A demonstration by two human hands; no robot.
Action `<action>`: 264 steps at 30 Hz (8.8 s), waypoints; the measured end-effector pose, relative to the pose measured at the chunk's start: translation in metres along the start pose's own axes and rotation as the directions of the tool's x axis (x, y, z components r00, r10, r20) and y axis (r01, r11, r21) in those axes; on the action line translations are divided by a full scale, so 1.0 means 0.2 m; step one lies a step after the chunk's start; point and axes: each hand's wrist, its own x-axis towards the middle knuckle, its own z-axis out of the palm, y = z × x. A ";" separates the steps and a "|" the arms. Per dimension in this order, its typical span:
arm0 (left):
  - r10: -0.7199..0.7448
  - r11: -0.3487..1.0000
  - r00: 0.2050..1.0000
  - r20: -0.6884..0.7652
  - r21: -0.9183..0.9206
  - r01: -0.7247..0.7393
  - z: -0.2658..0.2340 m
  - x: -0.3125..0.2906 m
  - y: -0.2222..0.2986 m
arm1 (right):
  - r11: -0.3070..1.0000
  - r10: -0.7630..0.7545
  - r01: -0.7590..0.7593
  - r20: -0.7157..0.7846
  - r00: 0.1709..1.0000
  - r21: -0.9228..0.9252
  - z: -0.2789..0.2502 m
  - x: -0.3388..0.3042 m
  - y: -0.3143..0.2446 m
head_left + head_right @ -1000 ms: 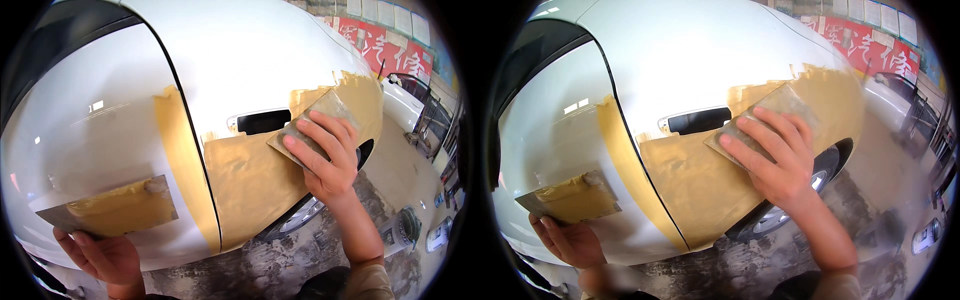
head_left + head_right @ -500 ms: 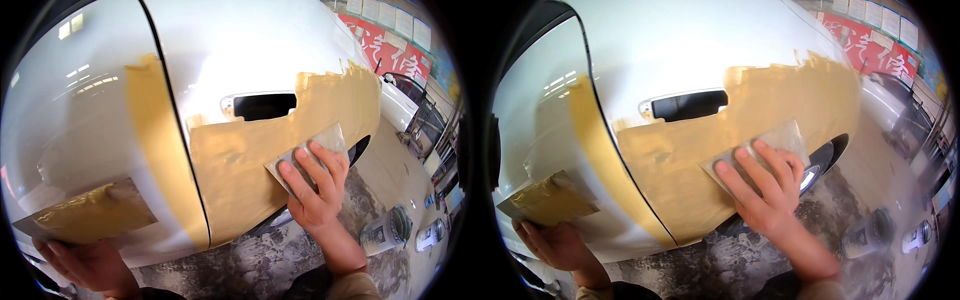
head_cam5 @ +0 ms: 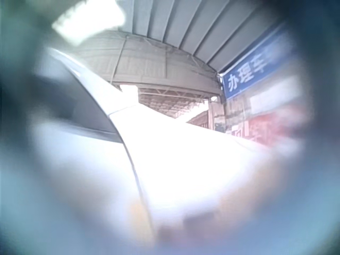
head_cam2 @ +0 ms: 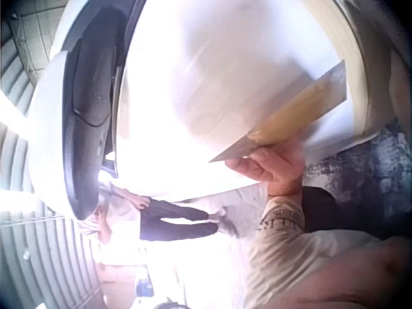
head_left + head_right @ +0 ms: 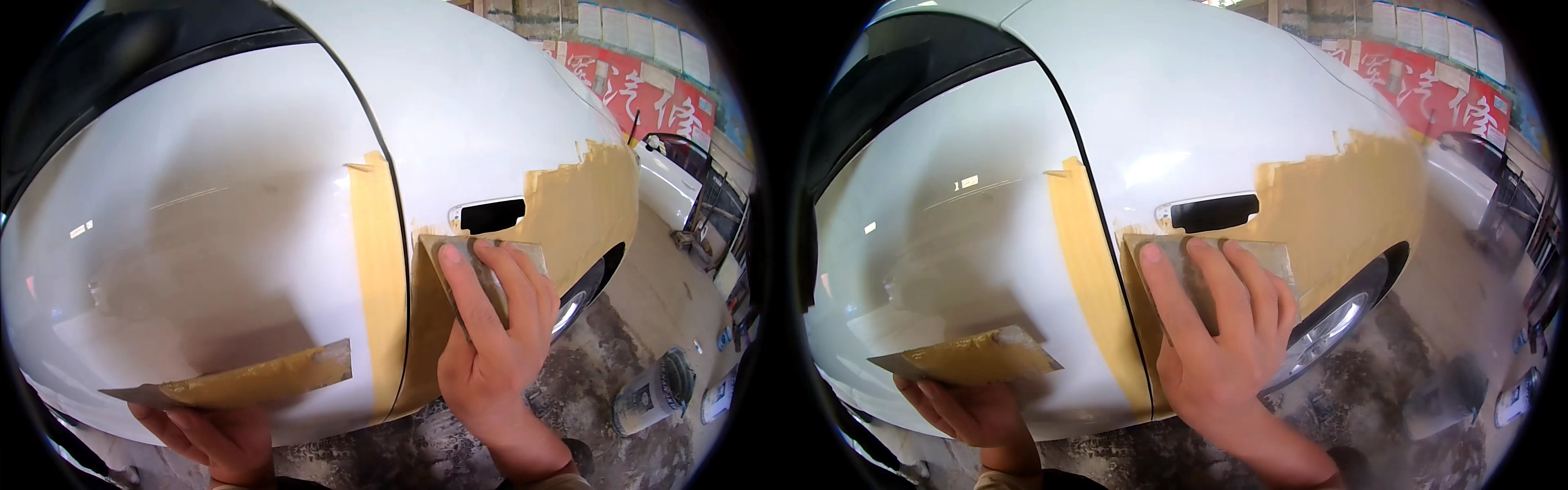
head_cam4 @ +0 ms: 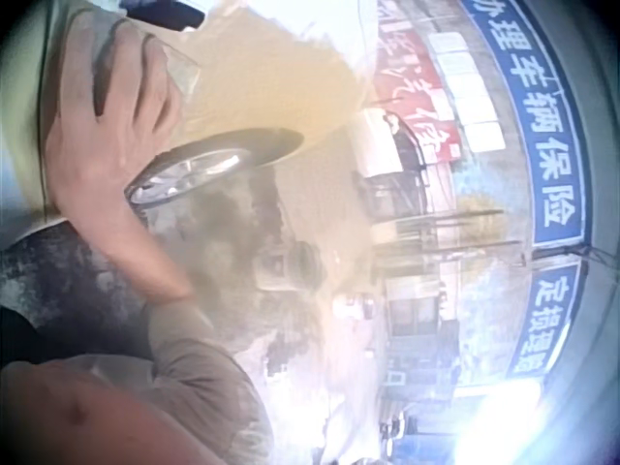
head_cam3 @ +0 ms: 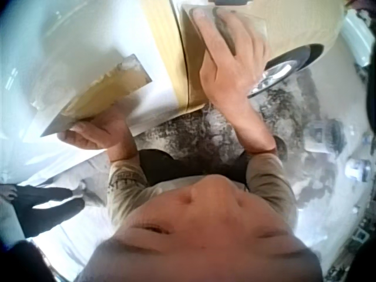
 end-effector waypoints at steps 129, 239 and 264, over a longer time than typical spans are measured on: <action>-0.137 0.801 0.990 -0.019 -0.591 0.099 0.09 0.00 -0.02 | 0.933 -0.337 0.357 0.235 0.912 -0.045 -0.35 -0.23 0.68; -0.462 0.633 0.876 0.138 -0.641 0.434 -0.07 0.08 0.12 | 0.264 -0.960 0.905 0.178 0.215 0.334 0.01 0.60 0.51; -0.430 0.632 0.892 0.138 -0.660 0.406 0.05 0.01 0.09 | 0.277 -0.958 0.923 0.157 0.241 0.269 -0.11 0.39 0.48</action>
